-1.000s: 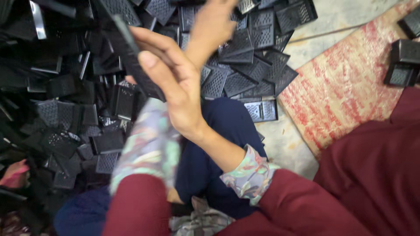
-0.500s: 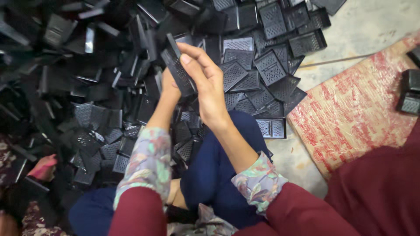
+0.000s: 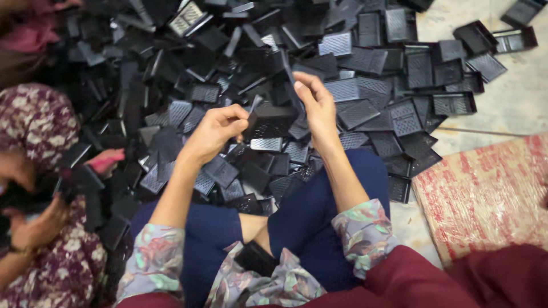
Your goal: The person sits on the floor and assembles small black plastic components by snapping them together by hand. They repeatedly pick up parts from a large pile, join them, and place the assembled units into a cardboard box.
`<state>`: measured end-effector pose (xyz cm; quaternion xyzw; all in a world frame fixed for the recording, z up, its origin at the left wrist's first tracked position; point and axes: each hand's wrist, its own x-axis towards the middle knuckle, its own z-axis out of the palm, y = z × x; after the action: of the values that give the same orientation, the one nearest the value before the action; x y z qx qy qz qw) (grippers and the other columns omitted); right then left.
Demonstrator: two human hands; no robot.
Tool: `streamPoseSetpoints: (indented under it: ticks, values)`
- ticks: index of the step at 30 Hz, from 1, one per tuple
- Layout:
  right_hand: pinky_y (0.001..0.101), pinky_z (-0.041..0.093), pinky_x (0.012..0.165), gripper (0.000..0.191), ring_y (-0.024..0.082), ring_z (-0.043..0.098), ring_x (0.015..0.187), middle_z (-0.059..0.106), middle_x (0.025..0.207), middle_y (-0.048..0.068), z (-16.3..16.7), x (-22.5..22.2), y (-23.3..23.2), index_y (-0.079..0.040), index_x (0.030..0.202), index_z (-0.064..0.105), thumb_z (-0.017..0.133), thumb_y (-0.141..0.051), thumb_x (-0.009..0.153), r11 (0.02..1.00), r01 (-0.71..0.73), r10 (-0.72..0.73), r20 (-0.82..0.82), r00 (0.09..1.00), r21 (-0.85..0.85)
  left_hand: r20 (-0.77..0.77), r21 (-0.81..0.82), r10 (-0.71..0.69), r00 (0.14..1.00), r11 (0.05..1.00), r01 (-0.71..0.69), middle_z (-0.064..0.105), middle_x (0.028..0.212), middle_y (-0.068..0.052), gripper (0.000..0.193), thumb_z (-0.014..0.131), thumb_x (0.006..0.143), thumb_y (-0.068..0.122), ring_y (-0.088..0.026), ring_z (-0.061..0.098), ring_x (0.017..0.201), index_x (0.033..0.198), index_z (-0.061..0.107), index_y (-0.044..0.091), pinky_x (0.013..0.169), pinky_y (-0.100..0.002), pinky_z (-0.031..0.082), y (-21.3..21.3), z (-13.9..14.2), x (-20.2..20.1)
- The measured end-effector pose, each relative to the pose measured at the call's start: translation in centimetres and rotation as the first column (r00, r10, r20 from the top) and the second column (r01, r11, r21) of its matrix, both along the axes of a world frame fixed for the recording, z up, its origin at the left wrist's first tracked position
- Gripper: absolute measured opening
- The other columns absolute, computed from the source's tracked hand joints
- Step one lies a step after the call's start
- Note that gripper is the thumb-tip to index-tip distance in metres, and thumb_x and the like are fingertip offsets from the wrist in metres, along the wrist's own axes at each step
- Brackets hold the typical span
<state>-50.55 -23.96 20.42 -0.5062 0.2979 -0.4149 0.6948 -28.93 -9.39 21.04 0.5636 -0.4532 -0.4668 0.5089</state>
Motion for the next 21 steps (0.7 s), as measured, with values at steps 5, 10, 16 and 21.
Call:
streamPoseSetpoints:
  ticks: [5, 10, 16, 21]
  values:
    - [0.0266, 0.05, 0.088, 0.028, 0.009, 0.062, 0.097, 0.07, 0.105, -0.001, -0.9, 3.3, 4.9, -0.008, 0.125, 0.07, 0.064, -0.016, 0.1, 0.992, -0.121, 0.118, 0.099, 0.988, 0.025, -0.249, -0.045, 0.325, 0.912, 0.937, -0.346, 0.064, 0.089, -0.001, 0.022, 0.067, 0.103, 0.028, -0.011, 0.057, 0.075, 0.102, 0.066, 0.006, 0.067, -0.028, 0.045, 0.8, -3.7, 0.7]
    - [0.0364, 0.046, 0.108, 0.046, 0.029, 0.062, 0.118, 0.069, 0.127, 0.013, -2.1, 6.1, 10.9, -0.009, 0.127, 0.07, 0.056, -0.001, 0.083, 0.745, 0.01, -0.194, -0.201, 0.96, -0.667, -0.836, 0.241, 0.457, 0.303, 0.802, -0.547, 0.07, 0.095, -0.005, 0.058, 0.049, 0.091, 0.066, -0.022, 0.068, 0.088, 0.103, 0.068, 0.012, 0.081, -0.039, 0.056, -1.3, -11.0, -0.6]
    - [0.0412, 0.045, 0.115, 0.045, 0.035, 0.059, 0.131, 0.066, 0.137, 0.017, -3.3, 7.7, 12.5, -0.009, 0.128, 0.071, 0.053, 0.003, 0.087, 0.685, -0.047, -0.186, -0.237, 0.953, -0.727, -0.899, 0.192, 0.404, 0.172, 0.714, -0.673, 0.064, 0.112, -0.01, 0.062, 0.042, 0.093, 0.069, -0.024, 0.06, 0.107, 0.122, 0.058, 0.016, 0.094, -0.04, 0.05, -1.0, -12.9, -4.1]
    - [0.0362, 0.047, 0.11, 0.035, 0.024, 0.062, 0.127, 0.068, 0.134, 0.014, -3.1, 7.4, 11.7, -0.007, 0.133, 0.066, 0.06, -0.011, 0.099, 0.825, -0.146, -0.001, -0.259, 0.966, -0.546, -0.512, -0.138, 0.615, 0.599, 0.63, -0.765, 0.056, 0.117, -0.005, 0.051, 0.043, 0.11, 0.053, -0.016, 0.051, 0.111, 0.129, 0.054, 0.007, 0.098, -0.032, 0.045, 0.5, -10.0, -6.3]
